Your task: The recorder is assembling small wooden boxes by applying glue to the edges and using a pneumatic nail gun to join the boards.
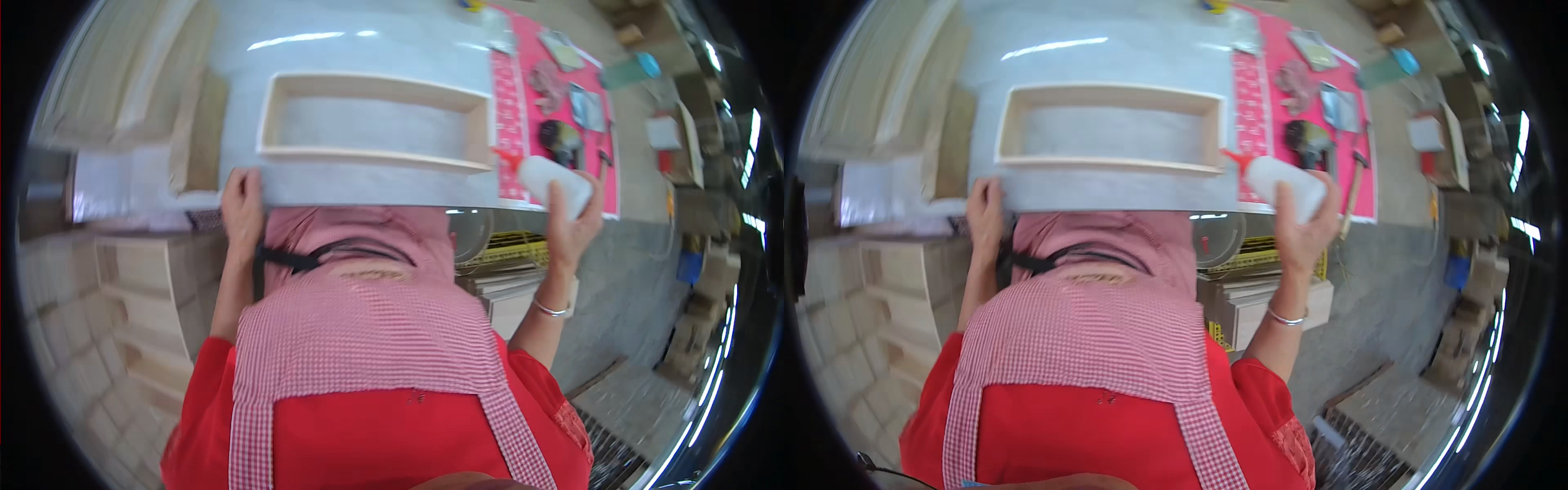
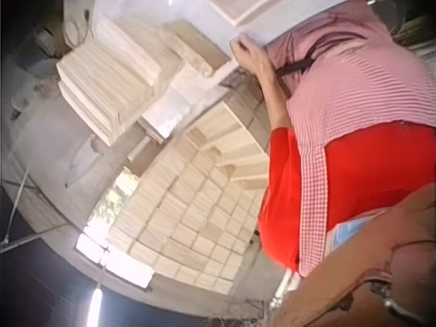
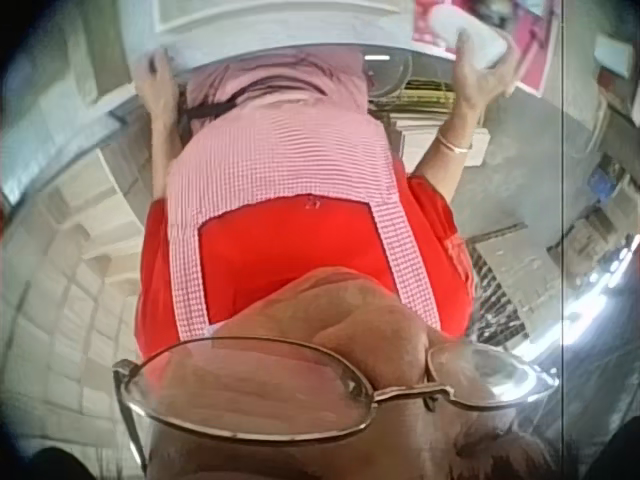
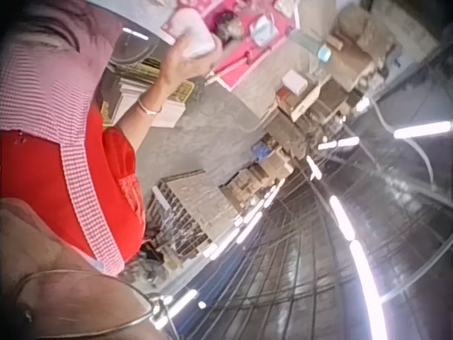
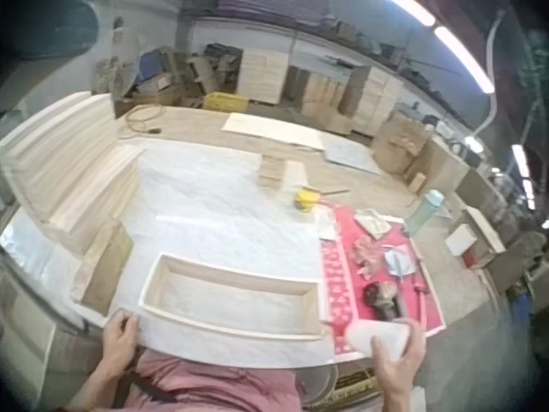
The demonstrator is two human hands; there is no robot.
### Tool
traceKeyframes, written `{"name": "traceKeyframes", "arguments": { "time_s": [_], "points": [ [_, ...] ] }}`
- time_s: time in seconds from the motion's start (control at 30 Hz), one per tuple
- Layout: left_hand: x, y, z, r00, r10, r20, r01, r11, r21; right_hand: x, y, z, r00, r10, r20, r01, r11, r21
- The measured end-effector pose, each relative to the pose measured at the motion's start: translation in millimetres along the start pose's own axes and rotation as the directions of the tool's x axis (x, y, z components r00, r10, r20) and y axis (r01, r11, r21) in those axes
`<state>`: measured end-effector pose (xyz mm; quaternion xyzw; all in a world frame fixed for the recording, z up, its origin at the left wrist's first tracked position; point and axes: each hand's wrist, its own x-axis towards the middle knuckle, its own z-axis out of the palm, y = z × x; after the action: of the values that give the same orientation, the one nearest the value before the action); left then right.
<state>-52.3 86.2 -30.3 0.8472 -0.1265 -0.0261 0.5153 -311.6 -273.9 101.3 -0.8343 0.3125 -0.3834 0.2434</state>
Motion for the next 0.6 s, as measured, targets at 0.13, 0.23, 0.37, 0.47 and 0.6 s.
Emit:
{"name": "traceKeyframes", "arguments": {
  "time_s": [0.13, 0.23, 0.37, 0.47, 0.6],
  "points": [
    [-4.2, -11.0, -11.9, 0.999, 0.025, 0.032, -0.024, 0.999, -0.026, -5.0, -10.1, -11.1, 0.999, -0.040, 0.029, 0.042, 0.996, -0.080],
    [-2.7, -7.3, -5.5, 0.998, 0.062, -0.014, -0.063, 0.994, -0.089, -19.1, 1.4, -14.1, 0.998, 0.053, -0.030, -0.051, 0.996, 0.073],
    [4.1, -5.0, -2.3, 1.000, -0.005, 0.029, 0.012, 0.970, -0.242, -26.9, -22.5, -4.4, 0.933, 0.356, -0.049, -0.302, 0.852, 0.428],
    [9.2, -17.1, -9.6, 0.997, -0.001, 0.075, 0.021, 0.962, -0.271, -28.4, -44.7, 16.4, 0.908, 0.418, 0.017, -0.363, 0.768, 0.528],
    [-16.1, -12.5, -26.2, 0.978, -0.205, 0.042, 0.209, 0.969, -0.130, -33.6, -61.9, 74.6, 0.952, 0.230, 0.201, -0.299, 0.836, 0.459]
  ]
}}
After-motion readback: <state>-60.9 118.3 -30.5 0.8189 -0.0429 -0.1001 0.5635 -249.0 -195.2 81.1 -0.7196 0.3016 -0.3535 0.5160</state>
